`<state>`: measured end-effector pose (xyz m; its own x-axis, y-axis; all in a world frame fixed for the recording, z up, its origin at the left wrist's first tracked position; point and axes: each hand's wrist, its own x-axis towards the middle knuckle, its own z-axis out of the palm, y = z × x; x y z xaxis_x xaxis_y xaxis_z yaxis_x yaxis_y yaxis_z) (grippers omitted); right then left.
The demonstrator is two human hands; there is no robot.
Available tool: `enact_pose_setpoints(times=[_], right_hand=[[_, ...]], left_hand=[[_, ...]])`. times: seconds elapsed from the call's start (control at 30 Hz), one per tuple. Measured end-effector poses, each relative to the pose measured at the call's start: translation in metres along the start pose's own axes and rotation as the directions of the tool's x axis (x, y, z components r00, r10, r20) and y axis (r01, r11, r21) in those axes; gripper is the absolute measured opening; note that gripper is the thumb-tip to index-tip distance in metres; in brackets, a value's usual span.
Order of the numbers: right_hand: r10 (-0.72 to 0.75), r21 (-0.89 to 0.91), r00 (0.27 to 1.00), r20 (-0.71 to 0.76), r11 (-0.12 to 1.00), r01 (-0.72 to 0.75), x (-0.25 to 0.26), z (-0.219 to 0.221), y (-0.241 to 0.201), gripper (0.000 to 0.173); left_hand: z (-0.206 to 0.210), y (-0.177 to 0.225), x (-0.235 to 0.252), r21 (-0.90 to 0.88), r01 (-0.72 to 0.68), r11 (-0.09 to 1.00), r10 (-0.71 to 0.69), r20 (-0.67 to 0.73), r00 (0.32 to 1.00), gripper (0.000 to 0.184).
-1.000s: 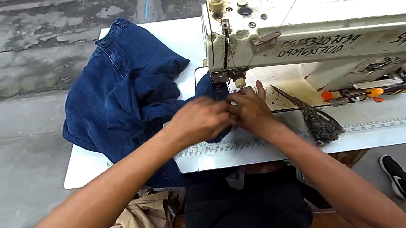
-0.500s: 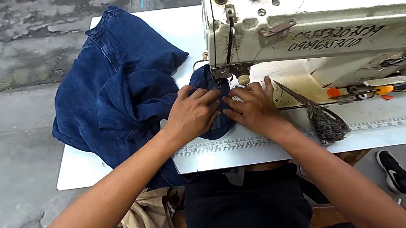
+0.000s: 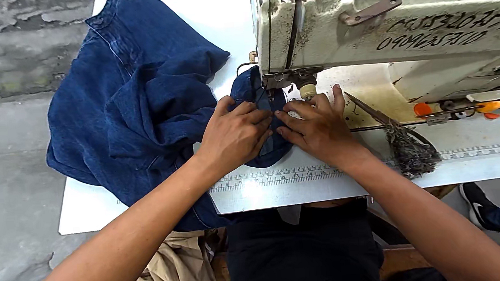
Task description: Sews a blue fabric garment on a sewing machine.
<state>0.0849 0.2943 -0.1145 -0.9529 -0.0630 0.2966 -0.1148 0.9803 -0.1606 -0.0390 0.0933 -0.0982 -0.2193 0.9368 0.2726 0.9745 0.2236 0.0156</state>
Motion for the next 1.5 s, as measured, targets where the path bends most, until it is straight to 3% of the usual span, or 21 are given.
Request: enact_pose_setpoints(times=[0.33,0.93,1.17,1.23,1.3,1.37,1.43,1.5], right_hand=[[-0.014,0.035,0.995,-0.097,0.999,0.017,0.008,0.009,0.011,0.035],[0.069,-0.011,0.998,0.01,0.998,-0.069,0.023,0.009,0.014,0.039],[0.127,0.059,0.991,0.039,0.99,-0.129,0.023,0.007,0.013,0.04],[0.14,0.08,0.988,-0.062,0.988,-0.135,0.005,-0.011,0.012,0.036],[0.23,0.044,0.955,-0.187,0.973,-0.226,-0.033,-0.04,0.02,0.03],[0.347,-0.034,0.874,-0.341,0.924,-0.38,-0.076,-0.072,0.045,0.029],[0.489,-0.087,0.777,-0.396,0.822,-0.562,-0.112,-0.098,0.077,0.036],[0.558,-0.09,0.715,-0.42,0.759,-0.645,-0.133,-0.107,0.102,0.037]], left_hand=[[0.004,-0.013,0.009,-0.019,0.028,0.999,-0.029,-0.012,1.0,0.037],[0.004,-0.024,0.019,0.019,0.058,0.998,-0.058,0.024,0.998,0.04],[0.005,-0.033,0.026,0.012,0.063,0.998,-0.063,0.023,0.998,0.039],[0.004,-0.037,0.029,0.012,0.054,0.998,-0.054,0.007,0.999,0.039],[0.005,-0.04,0.03,0.002,0.051,0.999,-0.051,0.001,0.999,0.038],[0.007,-0.045,0.03,-0.014,0.036,0.999,-0.036,-0.009,0.999,0.039],[0.009,-0.049,0.032,-0.022,0.017,1.0,-0.018,-0.023,1.0,0.038],[0.01,-0.052,0.033,-0.036,0.0,0.999,-0.002,-0.037,0.999,0.038]])
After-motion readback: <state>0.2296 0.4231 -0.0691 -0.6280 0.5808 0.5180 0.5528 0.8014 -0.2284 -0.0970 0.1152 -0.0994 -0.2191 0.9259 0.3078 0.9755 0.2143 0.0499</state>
